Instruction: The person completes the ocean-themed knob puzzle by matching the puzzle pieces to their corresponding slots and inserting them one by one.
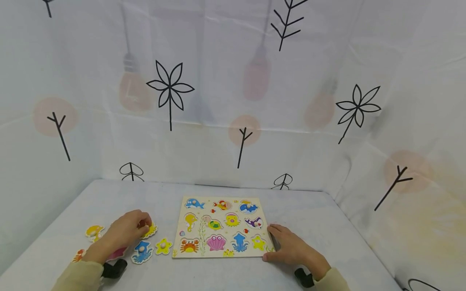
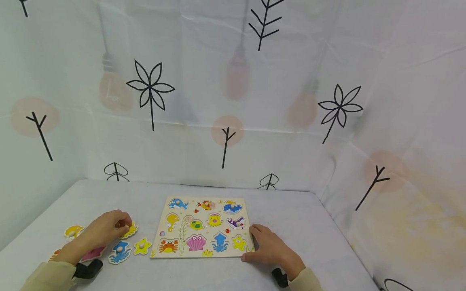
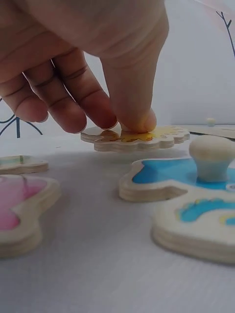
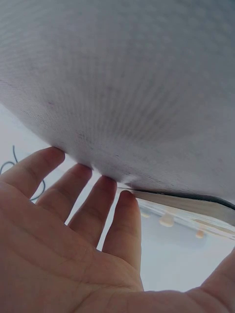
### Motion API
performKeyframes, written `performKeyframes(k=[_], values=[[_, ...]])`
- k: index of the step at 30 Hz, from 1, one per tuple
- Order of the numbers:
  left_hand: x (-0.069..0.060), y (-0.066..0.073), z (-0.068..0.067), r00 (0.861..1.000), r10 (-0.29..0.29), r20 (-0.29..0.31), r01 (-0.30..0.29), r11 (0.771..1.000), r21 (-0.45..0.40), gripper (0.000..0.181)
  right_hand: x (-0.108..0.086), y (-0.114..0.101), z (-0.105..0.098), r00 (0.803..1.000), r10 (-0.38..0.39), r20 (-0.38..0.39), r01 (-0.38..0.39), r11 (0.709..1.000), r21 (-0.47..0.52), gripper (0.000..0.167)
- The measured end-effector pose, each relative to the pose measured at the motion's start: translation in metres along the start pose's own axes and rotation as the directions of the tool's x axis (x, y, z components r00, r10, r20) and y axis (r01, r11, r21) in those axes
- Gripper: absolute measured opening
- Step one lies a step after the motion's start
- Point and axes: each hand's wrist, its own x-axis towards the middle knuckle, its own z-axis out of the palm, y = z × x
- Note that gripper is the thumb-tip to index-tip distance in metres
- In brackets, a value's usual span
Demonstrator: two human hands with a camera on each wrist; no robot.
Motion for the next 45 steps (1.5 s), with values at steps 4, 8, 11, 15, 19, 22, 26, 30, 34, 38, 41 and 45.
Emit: performKeyframes(k=[4, 8, 11, 15, 19, 22, 26, 30, 34, 38, 41, 45], values=[[0.002, 0.005, 0.001, 1.0, 0.006, 0.0, -0.006, 1.0, -0.004, 0.008, -0.002, 0.001, -0.001, 1.0, 0.014, 0.0, -0.014, 1.0, 0.005, 0.101], [0.004, 0.013, 0.001, 1.0, 0.0, 0.007, 0.0, 1.0, -0.018, 0.008, -0.003, 0.001, -0.001, 1.0, 0.021, -0.002, -0.021, 1.0, 0.004, 0.1], [0.003, 0.02, 0.001, 1.0, 0.014, 0.014, -0.014, 0.999, -0.03, 0.008, -0.001, 0.002, -0.001, 1.0, 0.014, -0.005, -0.014, 1.0, 0.001, 0.101], [0.002, 0.033, 0.003, 0.997, 0.076, 0.011, -0.075, 0.996, -0.048, 0.009, 0.001, 0.002, 0.0, 1.0, 0.006, -0.008, -0.006, 1.0, -0.002, 0.102], [0.002, 0.047, 0.007, 0.99, 0.143, -0.011, -0.144, 0.989, -0.041, 0.011, 0.001, 0.001, 0.002, 1.0, 0.012, -0.01, -0.012, 1.0, -0.004, 0.102], [0.004, 0.056, 0.012, 0.983, 0.184, -0.026, -0.185, 0.983, -0.022, 0.013, 0.001, 0.0, 0.002, 1.0, 0.011, -0.011, -0.011, 1.0, -0.003, 0.101], [0.01, 0.067, 0.019, 0.978, 0.208, -0.026, -0.209, 0.978, -0.027, 0.013, 0.001, -0.001, 0.001, 1.0, 0.009, -0.007, -0.009, 1.0, 0.0, 0.101], [0.017, 0.079, 0.025, 0.971, 0.238, -0.019, -0.238, 0.971, -0.035, 0.011, 0.002, -0.002, 0.001, 1.0, 0.02, -0.001, -0.02, 1.0, -0.004, 0.102], [0.024, 0.09, 0.03, 0.957, 0.288, -0.025, -0.289, 0.957, -0.022, 0.01, 0.002, -0.001, 0.001, 1.0, 0.027, 0.003, -0.027, 1.0, -0.005, 0.102], [0.03, 0.101, 0.035, 0.935, 0.351, -0.037, -0.352, 0.936, -0.017, 0.008, 0.001, -0.001, 0.001, 1.0, 0.031, 0.004, -0.031, 1.0, -0.001, 0.102], [0.035, 0.109, 0.038, 0.919, 0.393, -0.039, -0.394, 0.919, -0.009, 0.008, 0.002, -0.001, 0.001, 0.999, 0.032, 0.004, -0.032, 0.999, 0.001, 0.102], [0.042, 0.119, 0.043, 0.908, 0.419, -0.019, -0.419, 0.908, -0.004, 0.007, 0.002, -0.001, 0.002, 1.0, 0.031, 0.003, -0.031, 1.0, -0.005, 0.102]])
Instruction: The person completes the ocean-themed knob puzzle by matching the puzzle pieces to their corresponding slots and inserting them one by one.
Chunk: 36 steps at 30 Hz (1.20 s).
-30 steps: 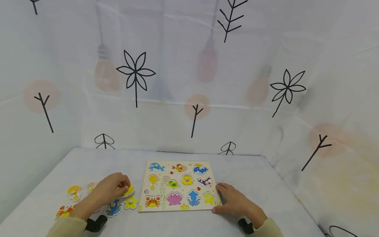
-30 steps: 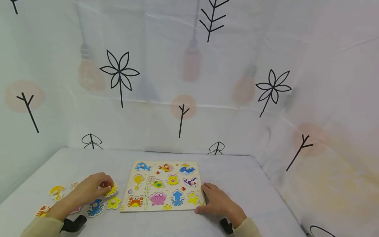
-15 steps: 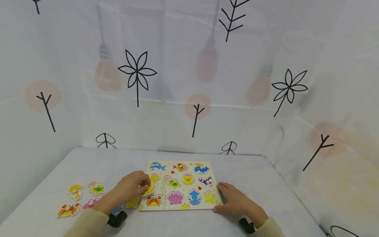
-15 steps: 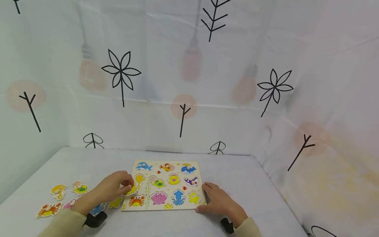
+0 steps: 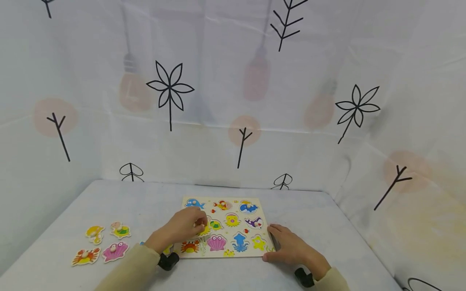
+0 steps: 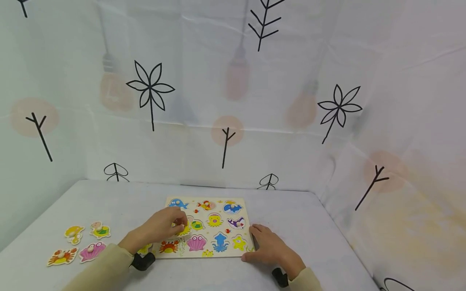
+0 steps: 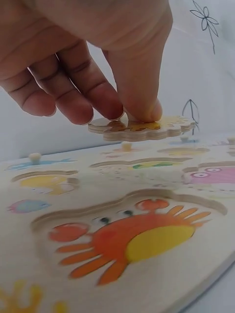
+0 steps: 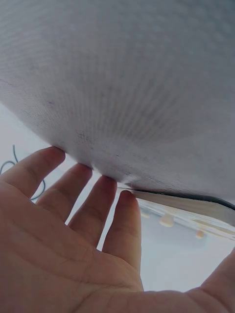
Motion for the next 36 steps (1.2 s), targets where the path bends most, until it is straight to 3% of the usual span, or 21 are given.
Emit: performKeyframes(k=[11, 16, 28, 36], values=[[0.03, 0.013, 0.012, 0.996, -0.02, 0.09, 0.026, 0.998, -0.062, 0.003, 0.001, 0.0, 0.001, 1.0, 0.002, 0.004, -0.002, 1.0, 0.0, 0.102], [0.043, 0.017, 0.017, 0.995, 0.006, 0.103, 0.001, 0.998, -0.068, 0.004, -0.001, -0.001, -0.001, 1.0, -0.006, 0.0, 0.006, 1.0, 0.002, 0.102], [0.072, 0.023, 0.034, 0.989, -0.004, 0.145, 0.011, 0.999, -0.044, 0.004, -0.001, 0.0, 0.0, 1.0, -0.01, -0.001, 0.01, 1.0, 0.015, 0.103], [0.089, 0.029, 0.041, 0.978, -0.066, 0.199, 0.077, 0.996, -0.051, 0.005, -0.001, 0.001, -0.002, 1.0, -0.022, -0.005, 0.022, 1.0, 0.013, 0.102]])
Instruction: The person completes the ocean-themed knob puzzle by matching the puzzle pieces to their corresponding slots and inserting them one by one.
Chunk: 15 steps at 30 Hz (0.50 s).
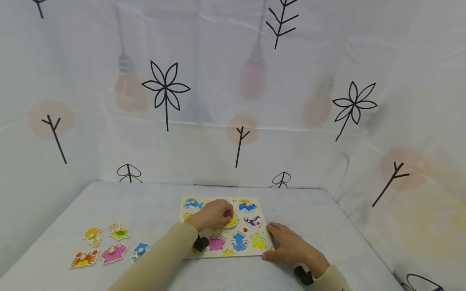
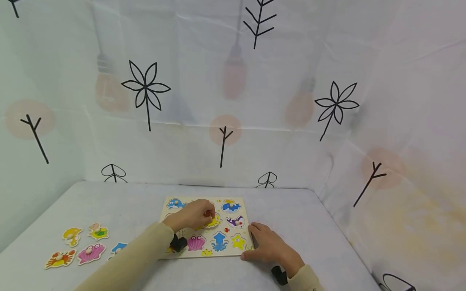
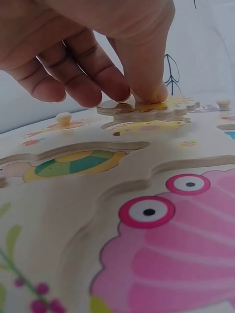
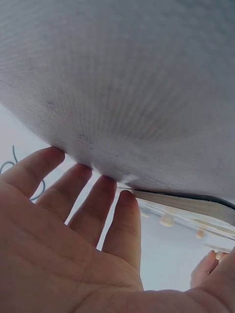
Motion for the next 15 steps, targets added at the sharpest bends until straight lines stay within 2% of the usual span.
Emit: performKeyframes(k=[5, 15], values=[[0.0065, 0.0008, 0.0017, 0.999, -0.041, 0.022, 0.042, 0.999, -0.019, 0.005, 0.0014, -0.001, -0.0001, 1.0, 0.006, 0.006, -0.006, 1.0, -0.008, 0.102], [0.0116, -0.0005, 0.0052, 0.998, -0.058, 0.039, 0.06, 0.997, -0.047, 0.004, 0.0018, -0.0007, 0.0008, 1.0, 0.012, 0.0, -0.012, 1.0, -0.008, 0.102]])
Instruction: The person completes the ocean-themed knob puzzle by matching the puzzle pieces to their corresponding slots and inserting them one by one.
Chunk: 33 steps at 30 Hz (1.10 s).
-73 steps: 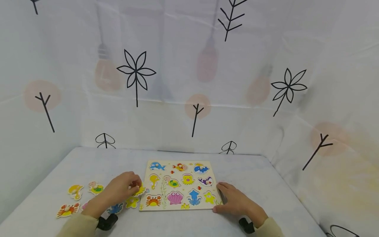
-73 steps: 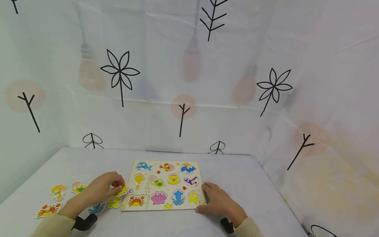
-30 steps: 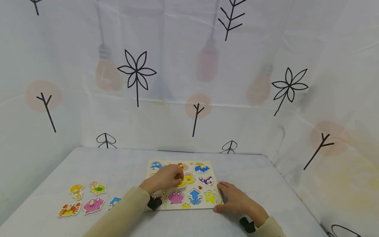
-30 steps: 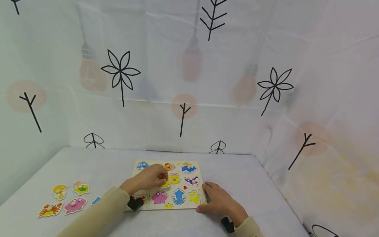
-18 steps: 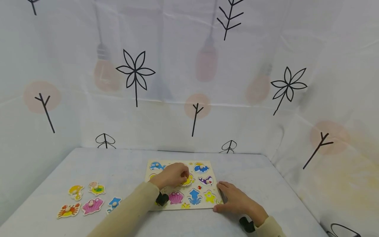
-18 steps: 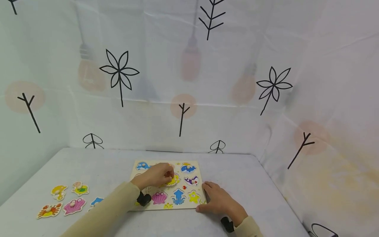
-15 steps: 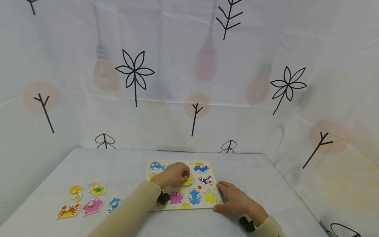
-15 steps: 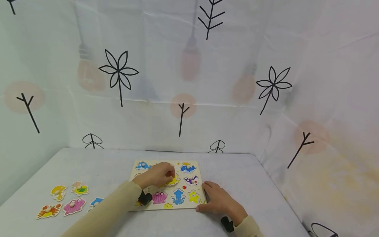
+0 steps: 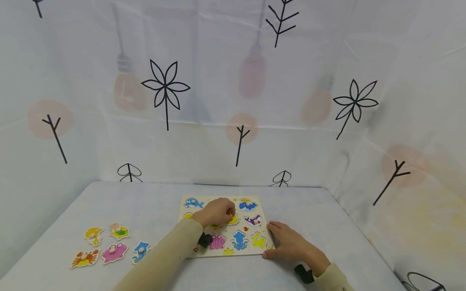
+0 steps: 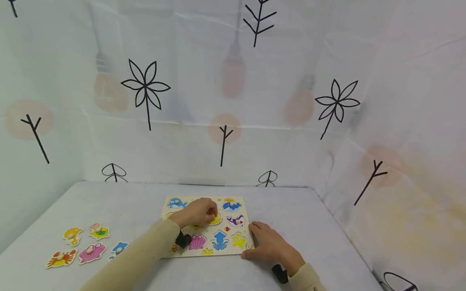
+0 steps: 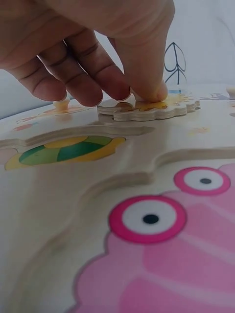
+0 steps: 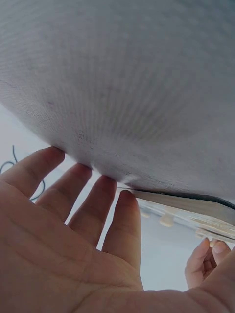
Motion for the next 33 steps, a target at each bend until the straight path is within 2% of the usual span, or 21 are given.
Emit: performKeyframes(k=[13, 23, 33], values=[[0.007, -0.0005, 0.0061, 1.0, 0.013, -0.007, -0.012, 0.999, 0.048, 0.005, -0.0031, -0.0008, -0.0009, 1.0, 0.006, 0.002, -0.006, 1.0, 0.013, 0.1], [0.005, 0.0006, 0.0047, 1.0, -0.031, 0.007, 0.031, 0.999, -0.015, 0.008, -0.0002, 0.0003, 0.002, 1.0, 0.005, 0.002, -0.005, 1.0, 0.007, 0.102], [0.0073, -0.0021, 0.0055, 1.0, -0.008, 0.007, 0.008, 1.0, 0.013, 0.008, -0.0009, 0.0011, 0.0015, 1.0, -0.007, -0.003, 0.007, 1.0, 0.009, 0.102]])
